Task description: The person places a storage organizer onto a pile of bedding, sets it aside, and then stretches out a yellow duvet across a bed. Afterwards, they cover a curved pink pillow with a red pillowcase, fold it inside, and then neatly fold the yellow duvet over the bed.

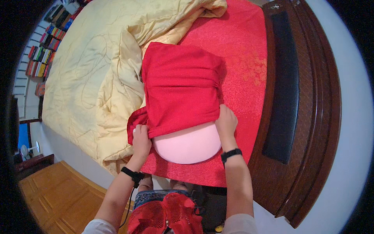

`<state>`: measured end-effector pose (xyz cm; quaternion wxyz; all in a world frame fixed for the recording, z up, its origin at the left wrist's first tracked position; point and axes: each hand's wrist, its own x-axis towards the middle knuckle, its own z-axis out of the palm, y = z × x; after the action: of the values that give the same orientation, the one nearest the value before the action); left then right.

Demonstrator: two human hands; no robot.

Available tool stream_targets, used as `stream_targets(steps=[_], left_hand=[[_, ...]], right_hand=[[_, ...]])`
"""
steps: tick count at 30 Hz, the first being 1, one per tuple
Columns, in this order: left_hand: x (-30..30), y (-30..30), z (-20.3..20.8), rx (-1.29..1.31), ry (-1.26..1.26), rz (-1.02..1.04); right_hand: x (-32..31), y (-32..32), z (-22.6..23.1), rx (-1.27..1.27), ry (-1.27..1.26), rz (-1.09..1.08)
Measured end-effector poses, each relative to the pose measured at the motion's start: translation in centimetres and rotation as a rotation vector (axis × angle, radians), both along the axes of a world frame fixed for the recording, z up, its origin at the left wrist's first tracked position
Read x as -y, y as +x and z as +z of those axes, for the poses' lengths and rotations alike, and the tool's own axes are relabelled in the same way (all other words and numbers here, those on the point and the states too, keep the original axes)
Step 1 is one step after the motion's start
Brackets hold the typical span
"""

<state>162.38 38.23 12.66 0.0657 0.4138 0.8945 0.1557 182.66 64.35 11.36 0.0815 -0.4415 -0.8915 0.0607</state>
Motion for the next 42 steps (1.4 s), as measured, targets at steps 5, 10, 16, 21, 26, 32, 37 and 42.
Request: stream_targets(steps=[5, 10, 16, 21, 26, 32, 37, 42], left_hand=[[2.6, 1.1, -2.6, 0.252, -0.008, 0.172], [1.3, 1.7, -4.5, 0.372, 0.096, 0.106], [5.9, -2.1, -4.5, 0.902, 0.266, 0.307], [1.8, -4.9, 5.2, 1.427, 0.485, 0.485], [2.8, -7.3, 9.6, 1.710, 0.600, 0.526], [1.3, -7.6, 11.0, 1.902, 0.737, 0.614], [1.2, -7.8, 14.3, 2.038, 0.741, 0.659], [0.6, -9.7, 16.9, 2.124, 0.693, 0.488]], right_hand=[[1.8, 2.0, -1.3, -0.030, -0.518, -0.339], [-0.4, 5.3, -6.3, -0.379, -0.754, -0.363], [1.4, 0.8, 5.3, -0.702, -1.519, -0.503], [0.5, 2.6, 7.7, -1.005, -1.557, -0.336], [0.7, -0.6, 11.7, -1.054, -1.690, -0.442], [1.5, -0.1, 11.3, -0.870, -1.779, -0.481], [3.6, 0.7, 16.1, -0.851, -1.661, -0.658], [3.8, 1.4, 23.7, -1.350, -1.555, -0.475]])
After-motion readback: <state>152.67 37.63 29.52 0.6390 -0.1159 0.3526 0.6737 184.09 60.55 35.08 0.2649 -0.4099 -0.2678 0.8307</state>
